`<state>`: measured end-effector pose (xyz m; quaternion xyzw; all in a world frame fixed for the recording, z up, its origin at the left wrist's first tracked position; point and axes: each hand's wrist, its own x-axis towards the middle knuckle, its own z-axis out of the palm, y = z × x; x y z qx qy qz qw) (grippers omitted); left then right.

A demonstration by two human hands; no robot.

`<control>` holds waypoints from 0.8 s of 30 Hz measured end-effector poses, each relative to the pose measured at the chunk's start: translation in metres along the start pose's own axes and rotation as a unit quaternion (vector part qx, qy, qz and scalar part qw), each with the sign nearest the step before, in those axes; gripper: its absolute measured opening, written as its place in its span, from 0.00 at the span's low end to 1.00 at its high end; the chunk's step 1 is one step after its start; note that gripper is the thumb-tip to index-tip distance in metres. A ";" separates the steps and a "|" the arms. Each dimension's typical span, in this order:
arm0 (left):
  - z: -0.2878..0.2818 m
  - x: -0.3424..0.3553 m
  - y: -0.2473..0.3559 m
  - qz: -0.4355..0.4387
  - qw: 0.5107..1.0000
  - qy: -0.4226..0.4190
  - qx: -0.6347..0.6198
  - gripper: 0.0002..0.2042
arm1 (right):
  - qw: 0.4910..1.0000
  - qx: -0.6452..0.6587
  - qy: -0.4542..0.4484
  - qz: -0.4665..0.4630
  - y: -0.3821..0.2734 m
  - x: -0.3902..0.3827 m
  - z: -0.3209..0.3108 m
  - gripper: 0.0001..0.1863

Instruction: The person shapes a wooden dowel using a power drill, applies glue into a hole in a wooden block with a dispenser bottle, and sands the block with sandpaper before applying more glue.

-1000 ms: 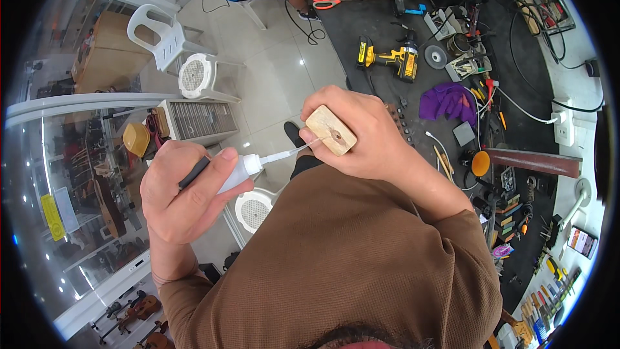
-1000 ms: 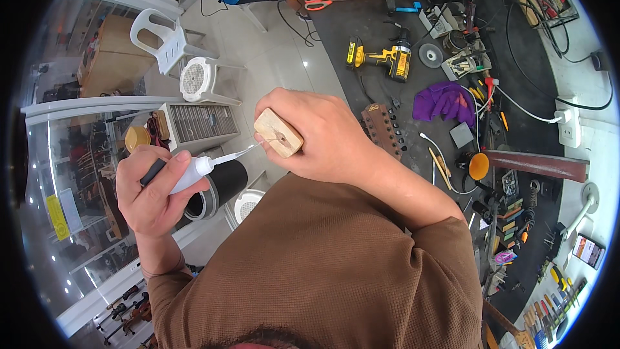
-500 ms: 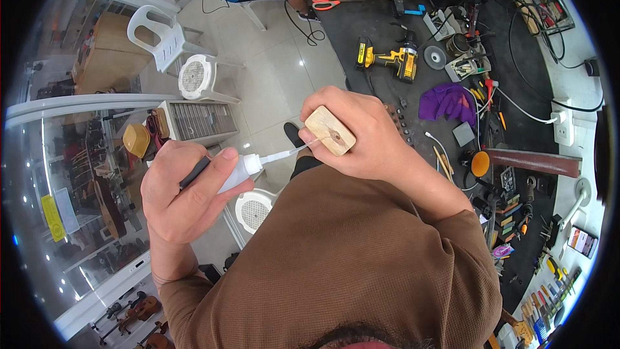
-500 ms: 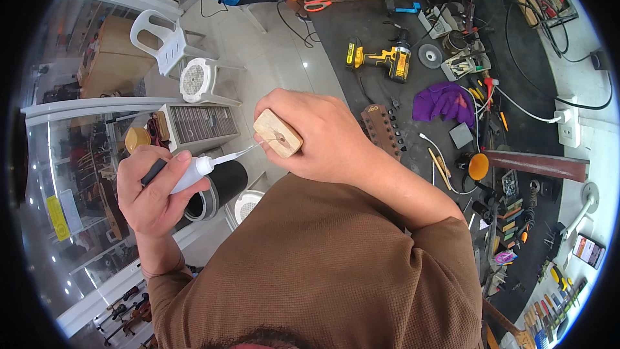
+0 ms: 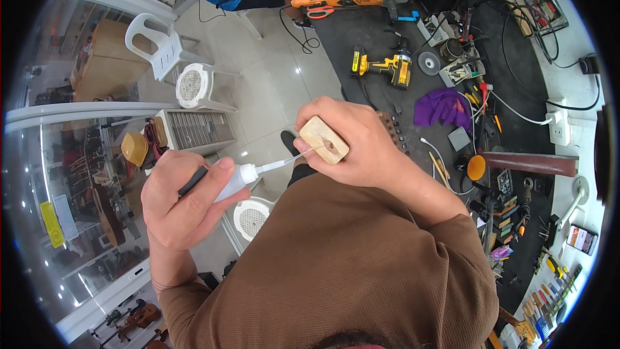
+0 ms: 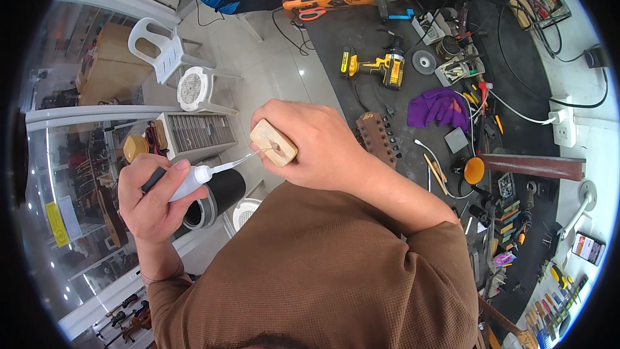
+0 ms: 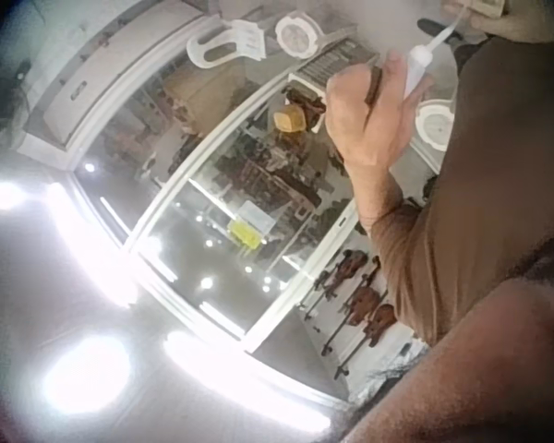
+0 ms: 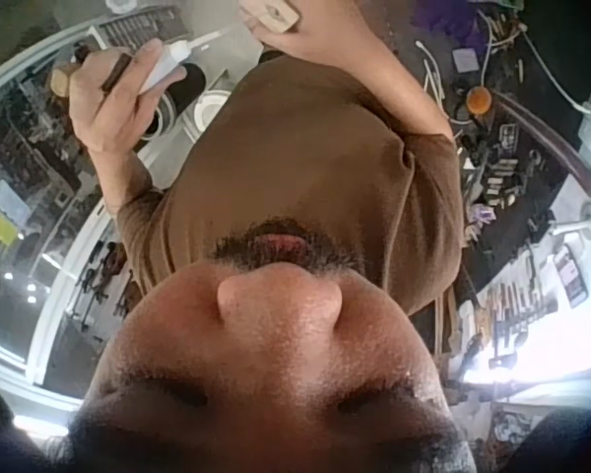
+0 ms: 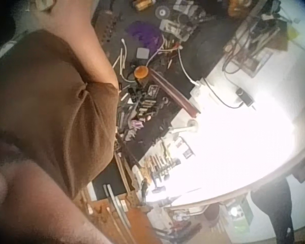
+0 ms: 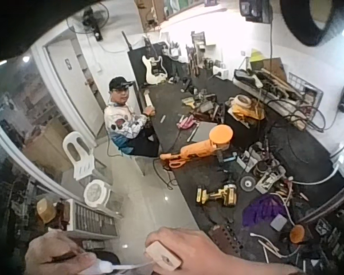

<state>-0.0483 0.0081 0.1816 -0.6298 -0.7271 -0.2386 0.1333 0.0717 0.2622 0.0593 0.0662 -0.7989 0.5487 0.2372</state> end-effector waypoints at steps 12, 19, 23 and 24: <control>0.004 0.001 -0.002 -0.005 1.000 0.004 -0.008 0.28 | 1.000 -0.005 -0.005 0.004 -0.001 0.002 -0.002 0.17; 0.004 0.001 -0.003 0.001 1.000 0.002 -0.008 0.28 | 1.000 -0.002 -0.006 0.011 0.000 0.002 -0.001 0.16; 0.004 0.001 -0.004 0.002 1.000 0.001 -0.005 0.28 | 1.000 0.001 -0.005 0.006 0.001 0.002 -0.001 0.16; 0.004 0.001 -0.003 0.000 1.000 0.001 -0.007 0.28 | 1.000 0.000 -0.004 0.008 0.000 0.002 -0.001 0.16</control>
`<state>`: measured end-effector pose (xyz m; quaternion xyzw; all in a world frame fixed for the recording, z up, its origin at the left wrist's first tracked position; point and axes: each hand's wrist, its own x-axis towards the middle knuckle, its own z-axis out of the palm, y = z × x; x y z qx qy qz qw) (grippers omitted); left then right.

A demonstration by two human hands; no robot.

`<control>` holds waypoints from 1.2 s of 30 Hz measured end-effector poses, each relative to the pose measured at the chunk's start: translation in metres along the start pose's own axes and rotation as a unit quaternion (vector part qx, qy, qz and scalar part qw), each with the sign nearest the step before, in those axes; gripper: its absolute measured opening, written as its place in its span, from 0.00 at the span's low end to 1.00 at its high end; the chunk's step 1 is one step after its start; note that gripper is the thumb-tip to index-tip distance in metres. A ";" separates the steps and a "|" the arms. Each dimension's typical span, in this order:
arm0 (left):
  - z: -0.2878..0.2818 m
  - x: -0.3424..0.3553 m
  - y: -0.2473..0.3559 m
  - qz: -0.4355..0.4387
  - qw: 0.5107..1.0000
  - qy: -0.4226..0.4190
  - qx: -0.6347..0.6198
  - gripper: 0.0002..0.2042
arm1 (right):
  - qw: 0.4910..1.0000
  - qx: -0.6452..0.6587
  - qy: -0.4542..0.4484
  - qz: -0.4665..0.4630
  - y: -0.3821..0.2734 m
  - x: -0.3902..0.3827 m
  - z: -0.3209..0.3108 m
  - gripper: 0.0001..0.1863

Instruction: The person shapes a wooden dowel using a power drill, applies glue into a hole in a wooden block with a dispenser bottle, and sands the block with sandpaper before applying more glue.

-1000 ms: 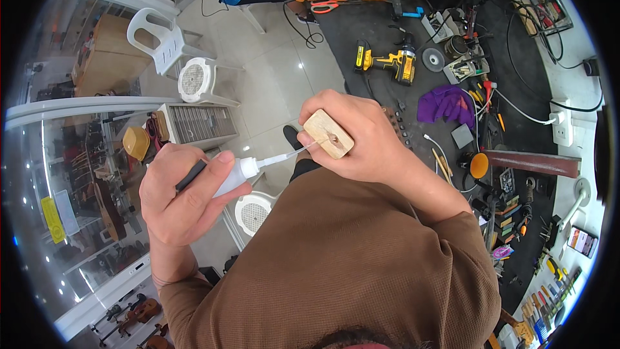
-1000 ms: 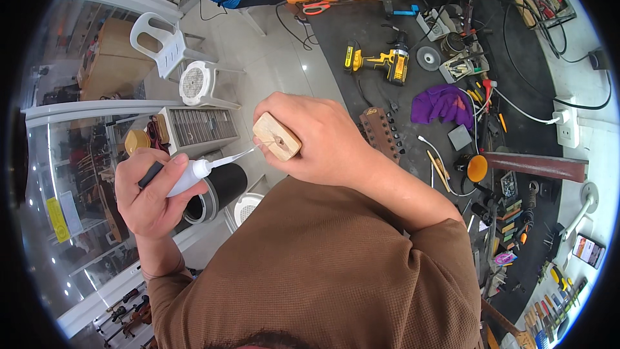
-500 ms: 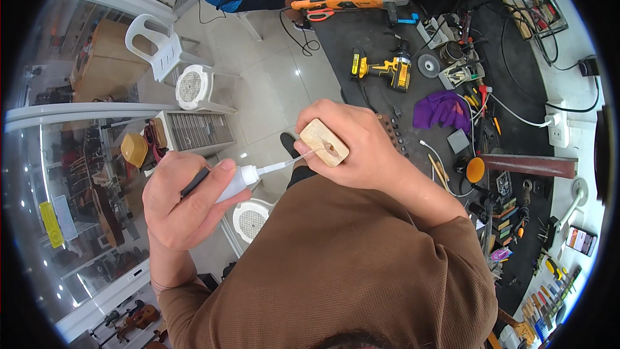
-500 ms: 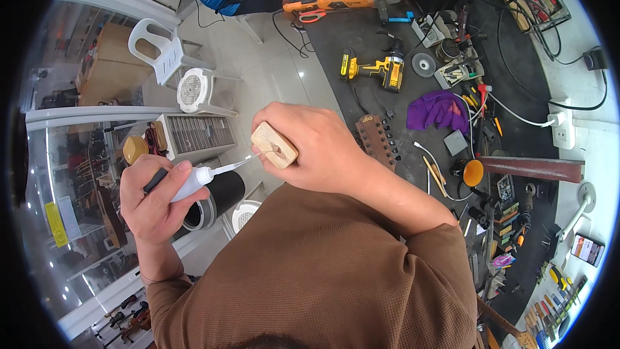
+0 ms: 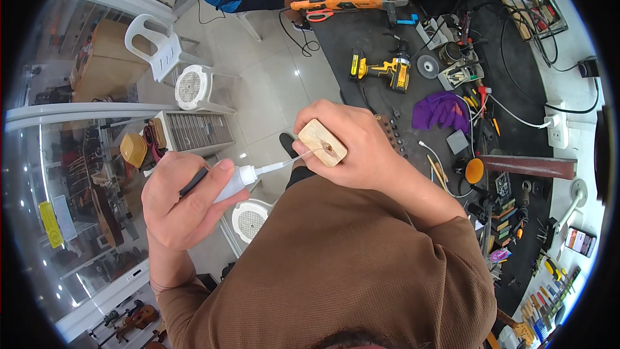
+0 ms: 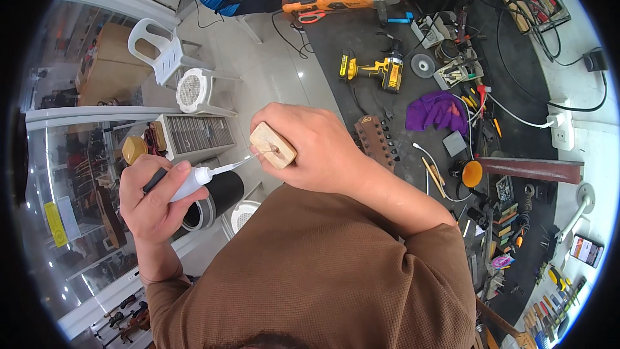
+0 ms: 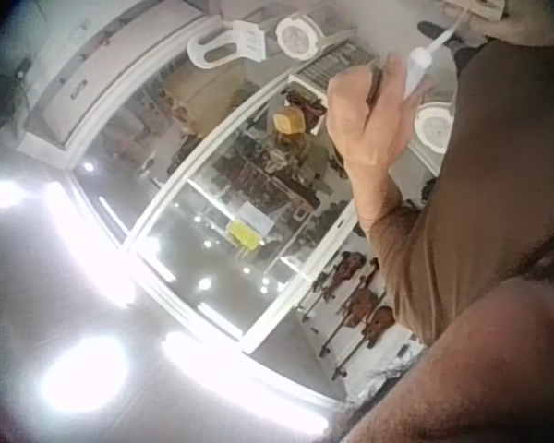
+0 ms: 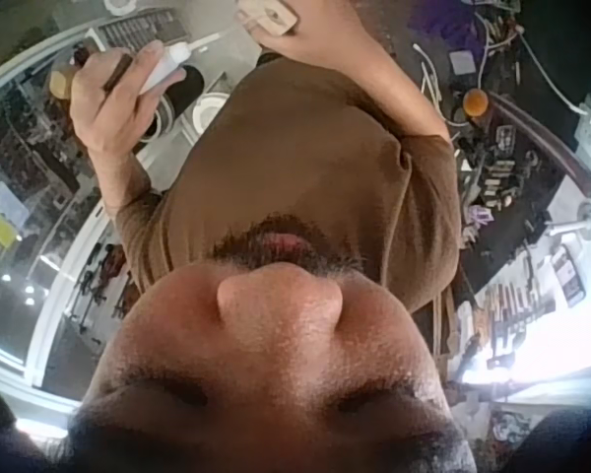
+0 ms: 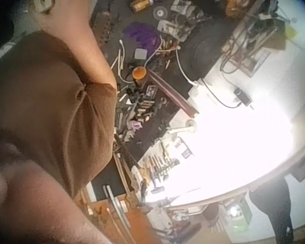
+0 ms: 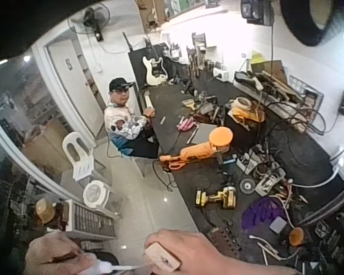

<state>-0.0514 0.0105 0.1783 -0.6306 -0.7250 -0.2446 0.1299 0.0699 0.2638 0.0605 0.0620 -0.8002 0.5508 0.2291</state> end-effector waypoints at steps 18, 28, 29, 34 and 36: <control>0.001 0.002 0.002 -0.010 1.000 -0.006 0.006 0.28 | 1.000 0.008 0.003 -0.004 0.001 -0.001 -0.003 0.14; 0.020 -0.021 -0.034 -0.156 0.976 0.038 -0.149 0.28 | 1.000 -0.001 0.022 -0.007 0.000 -0.003 -0.004 0.12; 0.029 -0.027 -0.035 -0.236 0.939 0.057 -0.243 0.27 | 1.000 -0.003 0.024 -0.009 -0.002 -0.002 -0.005 0.12; 0.117 -0.056 -0.083 -0.336 0.758 0.153 -0.538 0.19 | 0.999 -0.009 0.029 0.020 -0.007 -0.003 -0.008 0.13; 0.148 -0.059 -0.101 -0.357 0.693 0.146 -0.609 0.17 | 0.999 -0.017 0.040 0.029 -0.007 -0.004 -0.008 0.13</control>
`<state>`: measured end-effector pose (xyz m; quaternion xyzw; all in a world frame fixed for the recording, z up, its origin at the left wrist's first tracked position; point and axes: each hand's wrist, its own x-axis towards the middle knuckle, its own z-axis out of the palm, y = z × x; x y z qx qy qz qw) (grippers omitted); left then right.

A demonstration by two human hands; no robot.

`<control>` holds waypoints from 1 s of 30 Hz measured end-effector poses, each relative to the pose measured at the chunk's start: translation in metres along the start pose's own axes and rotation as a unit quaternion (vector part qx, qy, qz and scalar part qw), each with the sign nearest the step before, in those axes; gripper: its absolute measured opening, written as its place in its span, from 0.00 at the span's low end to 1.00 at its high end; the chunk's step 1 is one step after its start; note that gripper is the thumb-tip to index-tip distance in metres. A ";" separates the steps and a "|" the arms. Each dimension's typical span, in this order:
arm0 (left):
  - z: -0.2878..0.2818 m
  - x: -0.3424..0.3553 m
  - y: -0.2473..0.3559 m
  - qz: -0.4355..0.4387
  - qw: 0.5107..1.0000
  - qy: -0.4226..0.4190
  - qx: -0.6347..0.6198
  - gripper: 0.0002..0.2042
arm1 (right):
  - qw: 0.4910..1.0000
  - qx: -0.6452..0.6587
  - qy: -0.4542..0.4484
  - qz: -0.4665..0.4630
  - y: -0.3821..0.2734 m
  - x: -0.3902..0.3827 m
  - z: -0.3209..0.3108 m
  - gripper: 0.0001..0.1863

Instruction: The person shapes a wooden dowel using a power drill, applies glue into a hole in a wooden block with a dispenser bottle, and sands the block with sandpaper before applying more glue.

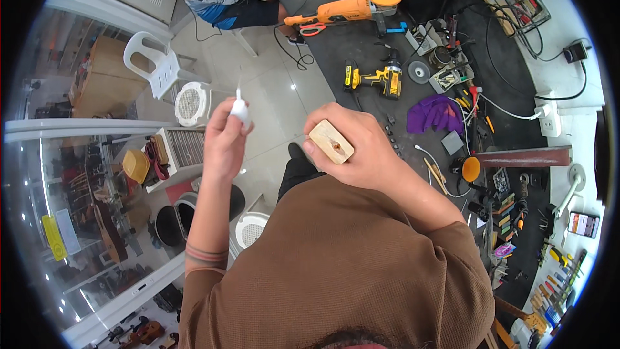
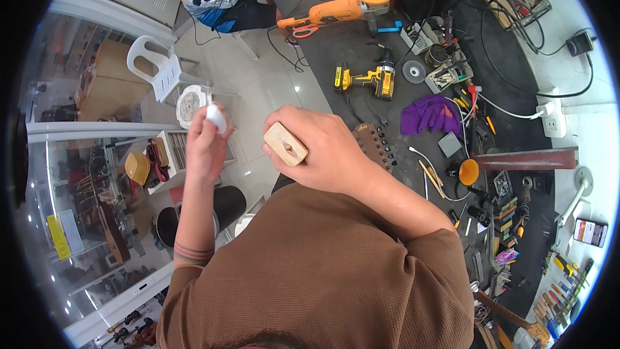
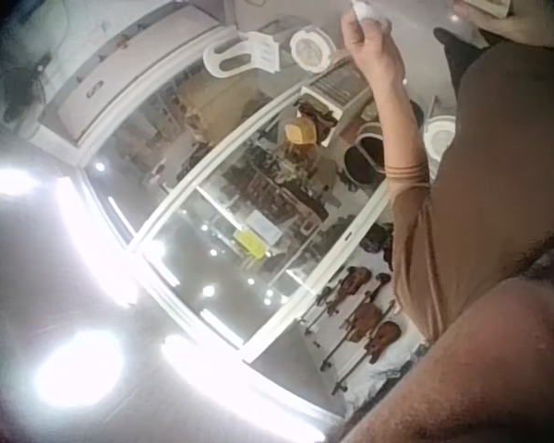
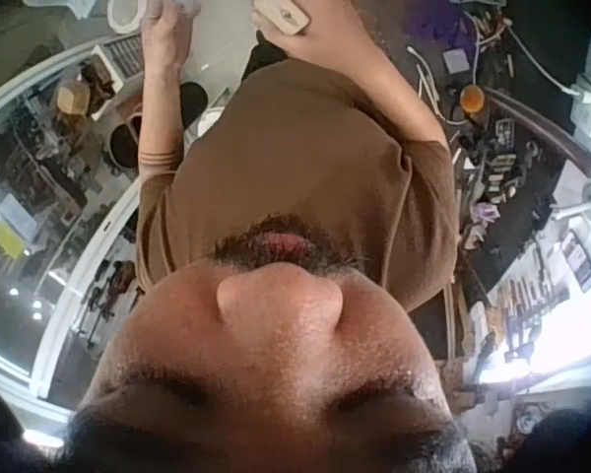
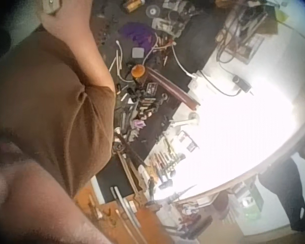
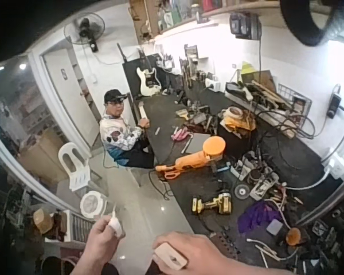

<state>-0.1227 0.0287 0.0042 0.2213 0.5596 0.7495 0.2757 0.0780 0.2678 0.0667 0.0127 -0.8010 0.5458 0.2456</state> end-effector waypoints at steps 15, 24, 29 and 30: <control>0.057 0.284 -0.187 0.065 0.898 -0.255 0.352 0.18 | 0.985 -0.036 0.140 0.091 0.057 0.030 -0.012 0.10; 0.118 0.360 -0.304 -0.023 0.861 -0.360 0.359 0.17 | 0.957 -0.078 0.238 0.147 0.097 0.064 -0.019 0.12; 0.124 0.372 -0.336 -0.019 0.843 -0.403 0.356 0.17 | 0.945 -0.108 0.266 0.156 0.108 0.079 -0.023 0.13; 0.125 0.375 -0.340 -0.019 0.840 -0.409 0.356 0.17 | 0.944 -0.111 0.270 0.155 0.110 0.082 -0.023 0.13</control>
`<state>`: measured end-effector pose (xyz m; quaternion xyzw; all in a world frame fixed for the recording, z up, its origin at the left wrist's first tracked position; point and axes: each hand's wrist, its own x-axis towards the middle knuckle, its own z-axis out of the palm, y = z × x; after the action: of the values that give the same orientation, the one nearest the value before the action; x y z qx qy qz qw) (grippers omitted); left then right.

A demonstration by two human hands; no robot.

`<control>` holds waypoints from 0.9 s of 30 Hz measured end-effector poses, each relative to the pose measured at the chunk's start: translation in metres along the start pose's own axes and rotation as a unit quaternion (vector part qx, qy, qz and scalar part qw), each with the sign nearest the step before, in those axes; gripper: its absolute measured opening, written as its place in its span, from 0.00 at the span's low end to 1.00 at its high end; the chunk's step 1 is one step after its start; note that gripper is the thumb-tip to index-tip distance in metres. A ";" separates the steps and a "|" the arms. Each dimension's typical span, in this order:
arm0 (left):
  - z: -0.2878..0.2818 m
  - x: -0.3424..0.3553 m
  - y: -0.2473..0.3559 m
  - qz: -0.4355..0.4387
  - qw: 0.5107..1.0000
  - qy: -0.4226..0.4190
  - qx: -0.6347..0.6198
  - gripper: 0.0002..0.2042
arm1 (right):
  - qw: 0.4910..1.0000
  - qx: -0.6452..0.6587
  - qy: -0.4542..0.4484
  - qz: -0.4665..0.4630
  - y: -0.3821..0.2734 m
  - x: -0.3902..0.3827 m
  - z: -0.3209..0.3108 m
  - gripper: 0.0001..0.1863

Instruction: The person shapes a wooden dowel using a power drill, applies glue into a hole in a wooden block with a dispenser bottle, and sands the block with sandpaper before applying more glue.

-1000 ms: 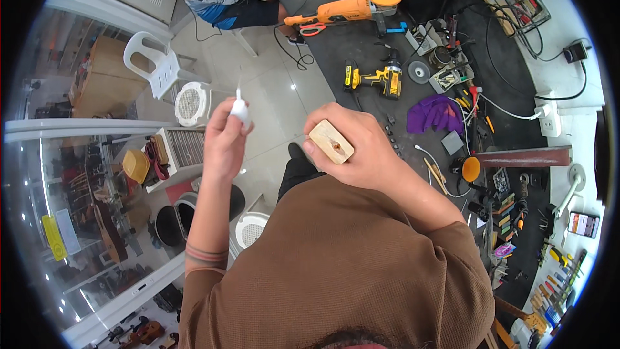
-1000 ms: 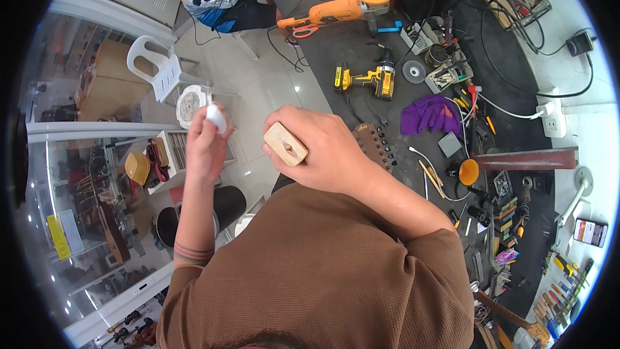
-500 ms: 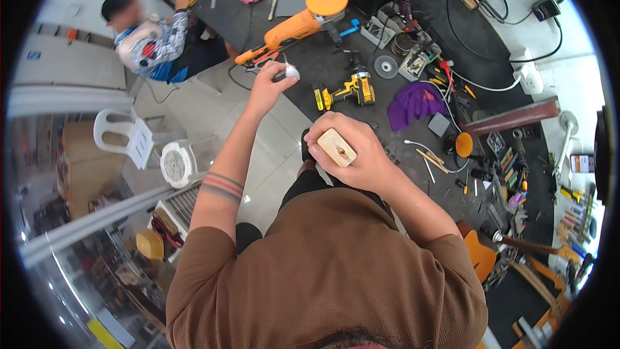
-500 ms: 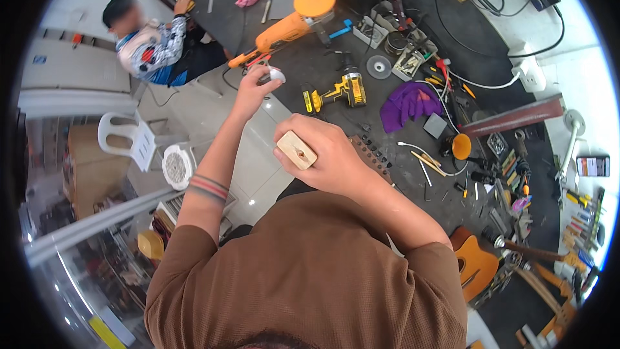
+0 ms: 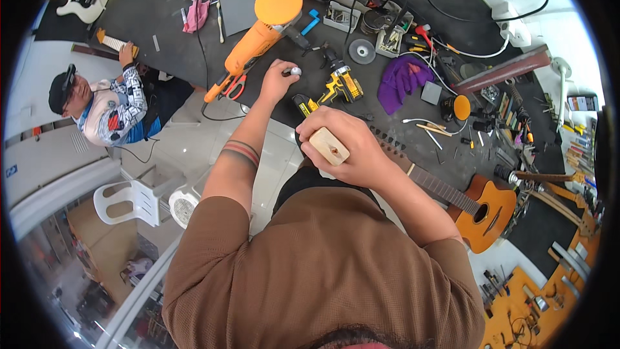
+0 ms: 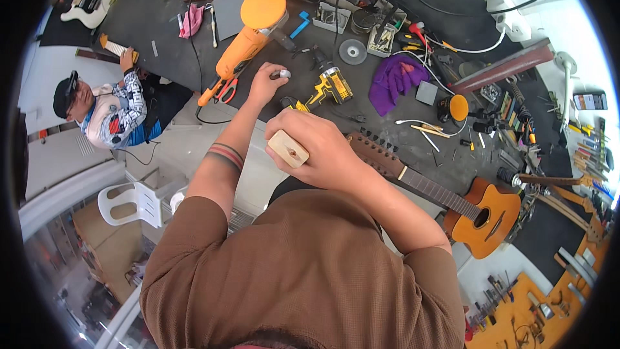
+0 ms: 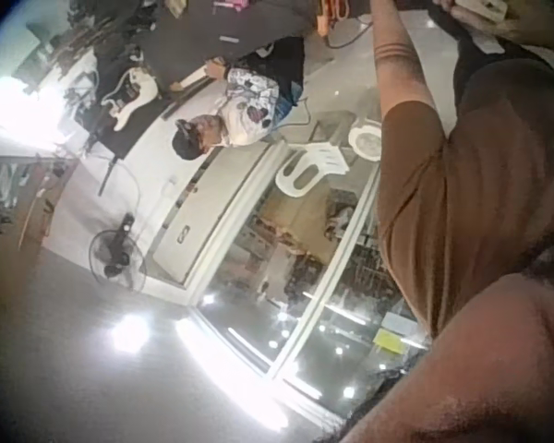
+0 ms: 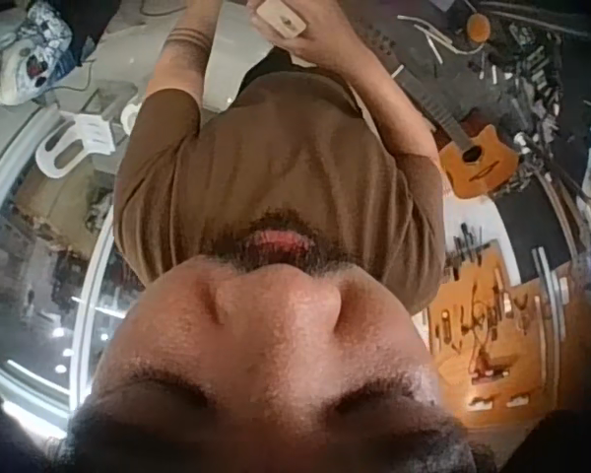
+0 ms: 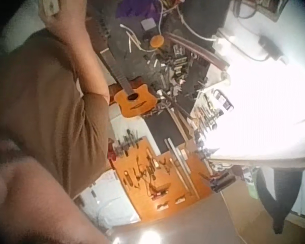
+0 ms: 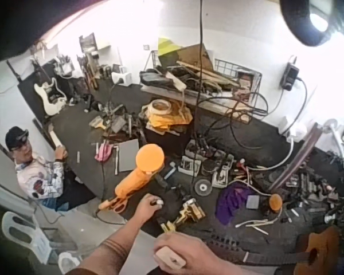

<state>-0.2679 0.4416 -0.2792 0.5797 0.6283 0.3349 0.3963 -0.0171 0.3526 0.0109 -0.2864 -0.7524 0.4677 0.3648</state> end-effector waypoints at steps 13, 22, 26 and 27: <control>-0.007 0.000 -0.003 0.026 0.999 -0.025 0.022 0.20 | 0.999 -0.001 0.036 0.030 -0.002 0.010 0.019 0.13; -0.029 -0.021 0.013 0.067 0.998 0.008 -0.004 0.23 | 0.998 0.033 0.028 0.047 -0.010 0.010 0.029 0.12; -0.050 -0.048 -0.001 0.047 0.997 0.048 -0.044 0.19 | 0.999 0.035 0.010 0.031 -0.018 0.012 0.030 0.11; -0.057 -0.058 -0.005 0.046 0.996 0.057 -0.044 0.19 | 0.999 0.043 0.004 0.032 -0.020 0.011 0.030 0.11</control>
<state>-0.3196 0.3861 -0.2512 0.5699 0.6074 0.4121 0.3693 -0.0501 0.3383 0.0232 -0.2960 -0.7204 0.5105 0.3644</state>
